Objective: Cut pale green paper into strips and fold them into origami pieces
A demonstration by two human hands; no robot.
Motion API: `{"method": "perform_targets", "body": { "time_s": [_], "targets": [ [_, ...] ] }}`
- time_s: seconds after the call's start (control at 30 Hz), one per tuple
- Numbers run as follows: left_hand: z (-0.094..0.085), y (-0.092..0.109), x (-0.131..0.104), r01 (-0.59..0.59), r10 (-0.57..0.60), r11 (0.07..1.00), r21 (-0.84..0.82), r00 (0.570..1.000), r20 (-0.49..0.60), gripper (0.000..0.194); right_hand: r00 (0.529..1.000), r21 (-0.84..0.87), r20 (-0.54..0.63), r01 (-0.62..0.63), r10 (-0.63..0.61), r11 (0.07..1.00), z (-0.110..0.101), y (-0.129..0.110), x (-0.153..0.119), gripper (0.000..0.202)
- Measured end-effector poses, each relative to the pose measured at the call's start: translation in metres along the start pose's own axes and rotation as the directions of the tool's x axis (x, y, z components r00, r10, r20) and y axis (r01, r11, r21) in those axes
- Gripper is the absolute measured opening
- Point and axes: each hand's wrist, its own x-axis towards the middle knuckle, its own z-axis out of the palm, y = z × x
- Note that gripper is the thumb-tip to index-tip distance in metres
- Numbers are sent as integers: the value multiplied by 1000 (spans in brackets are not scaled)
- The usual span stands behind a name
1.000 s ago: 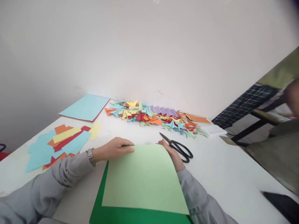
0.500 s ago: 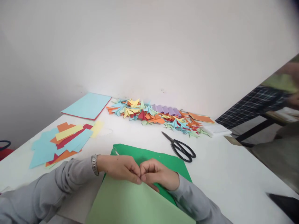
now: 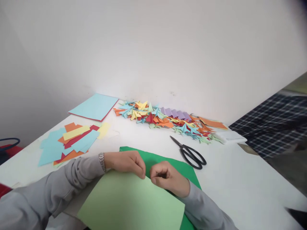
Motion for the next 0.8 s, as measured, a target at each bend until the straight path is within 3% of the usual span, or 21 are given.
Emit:
{"method": "perform_targets", "body": {
  "time_s": [0.2, 0.37, 0.6, 0.8],
  "targets": [
    [-20, 1, -7, 88, -109, 974, -207, 990, -90, 10, 990, 142, -141, -6, 26, 990, -15, 5, -3, 27],
    [-38, -3, -13, 4, -63, 959, -283, 978, -198, 13, 966, 330, -258, 92, -4, 940, -26, 16, -4, 18],
    [-41, 1, -16, 24, -88, 949, -315, 978, -191, 16, 953, 370, -302, 137, -21, 919, -30, 12, -6, 15],
    [-49, -6, -15, -115, -39, 920, -376, 925, -379, 12, 897, 437, -431, 304, -99, 846, -43, 12, -4, 19]
  ]
}}
